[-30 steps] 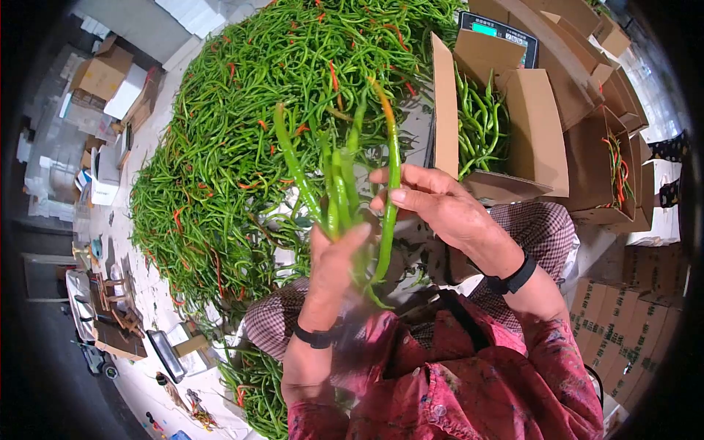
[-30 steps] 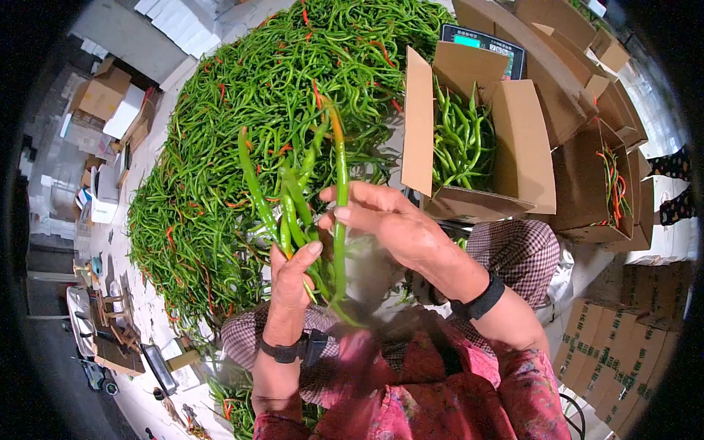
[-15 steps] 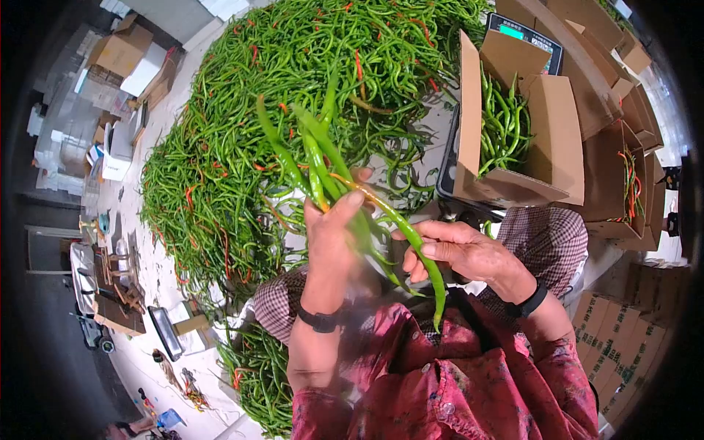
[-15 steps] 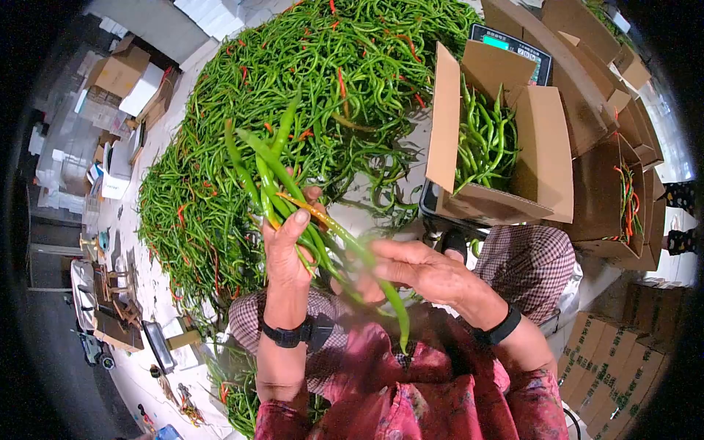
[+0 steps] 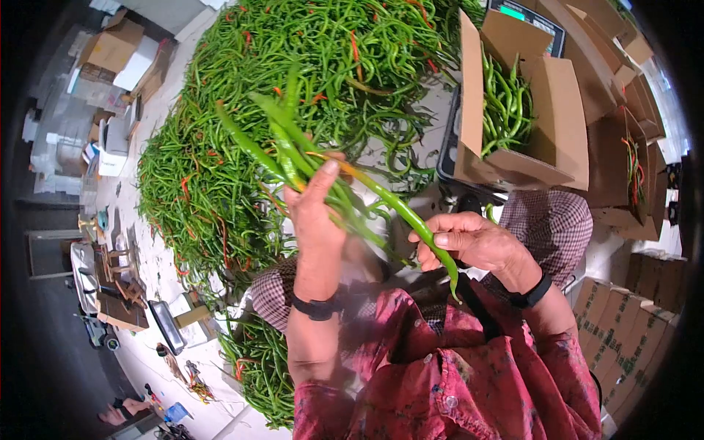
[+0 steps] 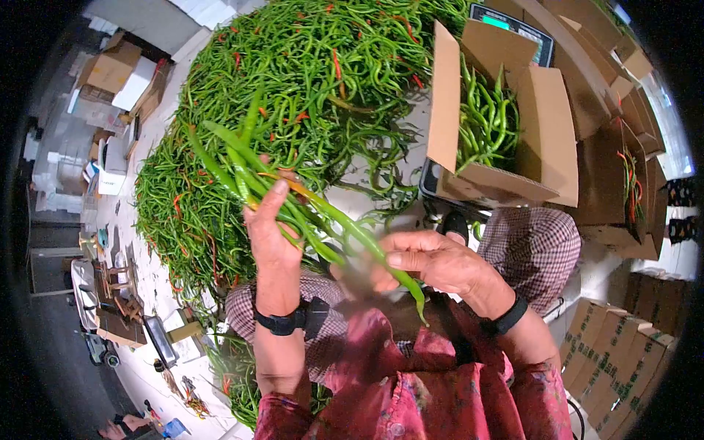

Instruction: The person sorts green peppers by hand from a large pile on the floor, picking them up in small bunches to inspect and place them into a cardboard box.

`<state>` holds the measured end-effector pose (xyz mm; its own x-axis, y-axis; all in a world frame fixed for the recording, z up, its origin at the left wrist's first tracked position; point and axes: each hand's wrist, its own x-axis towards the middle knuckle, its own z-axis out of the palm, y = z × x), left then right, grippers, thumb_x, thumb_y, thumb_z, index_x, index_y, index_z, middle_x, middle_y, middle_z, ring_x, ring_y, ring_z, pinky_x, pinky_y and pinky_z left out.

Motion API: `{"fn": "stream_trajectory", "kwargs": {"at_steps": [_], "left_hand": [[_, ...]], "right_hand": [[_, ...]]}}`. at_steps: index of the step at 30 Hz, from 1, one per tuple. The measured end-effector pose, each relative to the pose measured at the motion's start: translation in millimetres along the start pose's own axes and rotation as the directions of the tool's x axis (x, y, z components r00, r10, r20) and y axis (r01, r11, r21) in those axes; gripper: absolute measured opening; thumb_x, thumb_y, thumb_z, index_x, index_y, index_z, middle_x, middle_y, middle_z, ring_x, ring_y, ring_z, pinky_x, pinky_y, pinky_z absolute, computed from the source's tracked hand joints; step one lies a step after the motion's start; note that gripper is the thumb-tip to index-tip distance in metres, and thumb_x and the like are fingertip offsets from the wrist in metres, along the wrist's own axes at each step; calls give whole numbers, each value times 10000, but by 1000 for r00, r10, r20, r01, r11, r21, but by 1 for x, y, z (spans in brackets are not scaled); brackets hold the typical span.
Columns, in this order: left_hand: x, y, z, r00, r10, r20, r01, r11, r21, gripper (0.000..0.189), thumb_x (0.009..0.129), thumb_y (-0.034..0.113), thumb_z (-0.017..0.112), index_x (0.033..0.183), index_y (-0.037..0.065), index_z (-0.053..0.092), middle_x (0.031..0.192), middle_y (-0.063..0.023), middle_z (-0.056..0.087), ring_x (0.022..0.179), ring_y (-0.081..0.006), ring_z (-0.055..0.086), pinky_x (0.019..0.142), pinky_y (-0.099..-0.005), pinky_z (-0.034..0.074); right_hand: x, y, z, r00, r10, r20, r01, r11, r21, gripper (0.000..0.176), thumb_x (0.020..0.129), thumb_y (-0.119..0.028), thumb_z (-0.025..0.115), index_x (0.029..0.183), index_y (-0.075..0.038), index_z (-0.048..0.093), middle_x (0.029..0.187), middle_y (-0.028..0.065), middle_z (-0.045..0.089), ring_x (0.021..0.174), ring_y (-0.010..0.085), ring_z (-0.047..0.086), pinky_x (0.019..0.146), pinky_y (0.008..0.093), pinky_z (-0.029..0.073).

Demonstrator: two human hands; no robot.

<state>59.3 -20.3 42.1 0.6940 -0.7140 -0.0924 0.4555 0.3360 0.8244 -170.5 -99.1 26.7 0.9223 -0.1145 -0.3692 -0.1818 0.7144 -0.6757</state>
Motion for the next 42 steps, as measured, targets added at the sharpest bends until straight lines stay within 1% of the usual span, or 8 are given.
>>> {"fn": "stream_trajectory", "kwargs": {"at_steps": [8, 18, 22, 24, 25, 31, 37, 42], "left_hand": [[2, 4, -3, 998, -6, -55, 6, 1000, 4, 517, 847, 13, 601, 1322, 39, 399, 931, -83, 561, 812, -154, 538, 668, -279, 487], [-10, 0, 12, 983, -103, 155, 109, 994, -29, 691, 783, 48, 619, 1404, 58, 317, 939, -86, 515, 773, -143, 476, 669, -276, 448], [-11, -3, 11, 973, -168, 156, 180, 981, -65, 791, 705, 74, 668, 1411, 63, 313, 902, -106, 578, 724, -187, 564, 620, -306, 492], [-11, -4, 8, 971, -169, 171, 174, 984, -19, 797, 681, 140, 697, 1392, 60, 346, 885, -97, 598, 729, -189, 581, 618, -309, 500], [-11, -4, 10, 968, -183, 169, 193, 980, -44, 794, 662, 189, 708, 1368, 46, 374, 857, -86, 608, 732, -189, 590, 628, -319, 506], [-16, -1, 19, 942, -231, 245, 259, 961, -92, 751, 696, 140, 684, 1373, 78, 366, 852, -94, 564, 673, -179, 540, 551, -292, 468], [-20, -1, 21, 930, -244, 274, 266, 963, -45, 708, 723, 147, 645, 1343, -12, 341, 875, -125, 586, 713, -222, 587, 598, -328, 495], [-25, 1, 31, 957, -231, 174, 224, 973, 60, 601, 724, 196, 617, 1253, -23, 432, 899, -128, 592, 752, -236, 609, 685, -339, 520]], "right_hand": [[-45, -41, -23, 933, -300, -200, 348, 894, 282, 356, 964, -174, 480, 1236, 54, 501, 961, 117, 639, 840, 205, 645, 740, 312, 541], [-76, -111, -54, 695, -552, -460, 610, 792, -29, 325, 971, -148, 460, 1214, 65, 497, 986, 94, 612, 868, 172, 608, 771, 279, 516], [-76, -127, -102, 695, -517, -500, 492, 849, -193, 404, 969, -209, 480, 1278, 51, 486, 1118, 97, 602, 954, 168, 582, 900, 295, 453], [-74, -128, -107, 423, -520, -742, 95, 840, -535, 422, 961, -239, 501, 1297, 15, 492, 1209, 98, 582, 1081, 181, 546, 968, 291, 388], [-70, -123, -100, 374, -658, -653, 88, 726, -682, 419, 947, -259, 523, 1290, -19, 510, 1204, 66, 584, 1145, 155, 508, 972, 275, 361], [-38, -111, -7, 789, -487, -374, 188, 771, -608, 278, 908, -240, 594, 1088, -32, 631, 1018, 25, 640, 933, 124, 582, 810, 290, 477], [45, -82, 36, 793, -594, -133, 365, 639, -677, 260, 895, -225, 628, 979, 20, 642, 856, 59, 639, 836, 101, 590, 730, 268, 469], [71, -98, 52, 925, -302, -232, 105, 788, -607, 236, 877, -225, 649, 823, 4, 644, 726, 42, 597, 669, 96, 585, 621, 264, 469]]}}
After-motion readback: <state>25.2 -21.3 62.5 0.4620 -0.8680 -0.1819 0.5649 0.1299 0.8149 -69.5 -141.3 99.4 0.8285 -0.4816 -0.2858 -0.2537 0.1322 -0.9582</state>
